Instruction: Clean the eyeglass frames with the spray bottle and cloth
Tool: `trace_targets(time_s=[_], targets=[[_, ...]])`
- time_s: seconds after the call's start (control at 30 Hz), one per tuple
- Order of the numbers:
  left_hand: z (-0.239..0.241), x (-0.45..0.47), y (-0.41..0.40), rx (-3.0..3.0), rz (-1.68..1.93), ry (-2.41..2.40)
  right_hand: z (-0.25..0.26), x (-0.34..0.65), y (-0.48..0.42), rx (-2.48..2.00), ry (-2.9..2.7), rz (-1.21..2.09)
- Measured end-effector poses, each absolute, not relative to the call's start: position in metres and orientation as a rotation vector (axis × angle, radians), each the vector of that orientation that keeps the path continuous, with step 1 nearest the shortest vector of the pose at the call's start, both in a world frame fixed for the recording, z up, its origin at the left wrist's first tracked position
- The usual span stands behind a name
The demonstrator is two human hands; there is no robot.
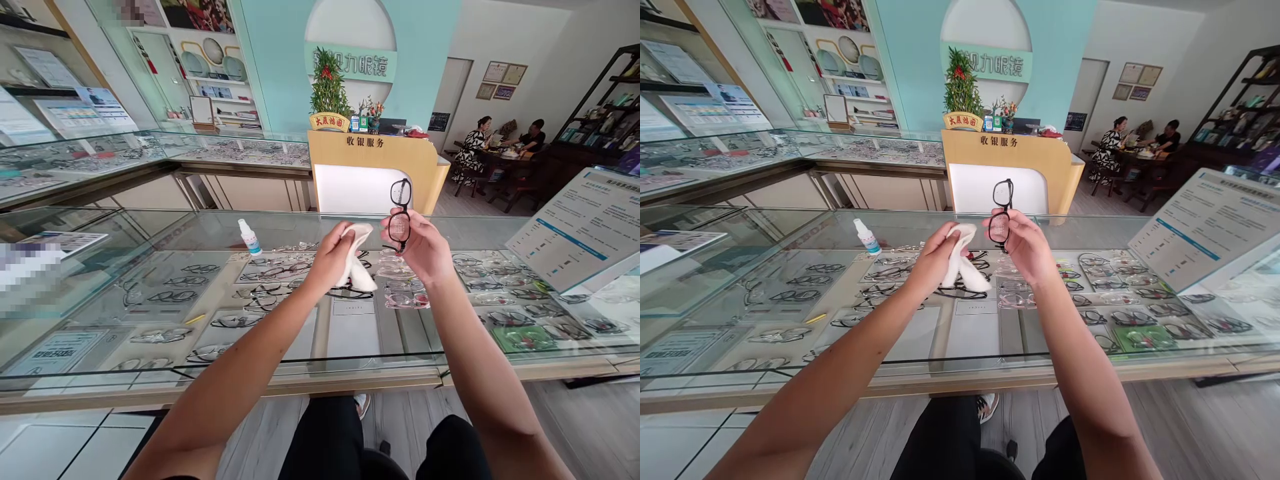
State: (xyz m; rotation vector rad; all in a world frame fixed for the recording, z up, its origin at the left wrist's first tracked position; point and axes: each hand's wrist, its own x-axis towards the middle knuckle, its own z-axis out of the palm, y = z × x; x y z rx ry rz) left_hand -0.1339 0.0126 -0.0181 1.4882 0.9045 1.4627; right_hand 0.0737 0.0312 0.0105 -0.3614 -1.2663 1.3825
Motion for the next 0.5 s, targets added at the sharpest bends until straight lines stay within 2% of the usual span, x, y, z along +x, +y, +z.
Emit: trace_targets(time_s=[0.17,0.5], targets=[[-0.014,-0.145,0.019,1.493,1.45,0.786,0.002,0.066,0.036,-0.475,-1.336,1.383],[-0.012,-0.15,0.021,1.47,1.515,0.867,-0.013,0.054,0.028,-0.456,-1.586,1.441]])
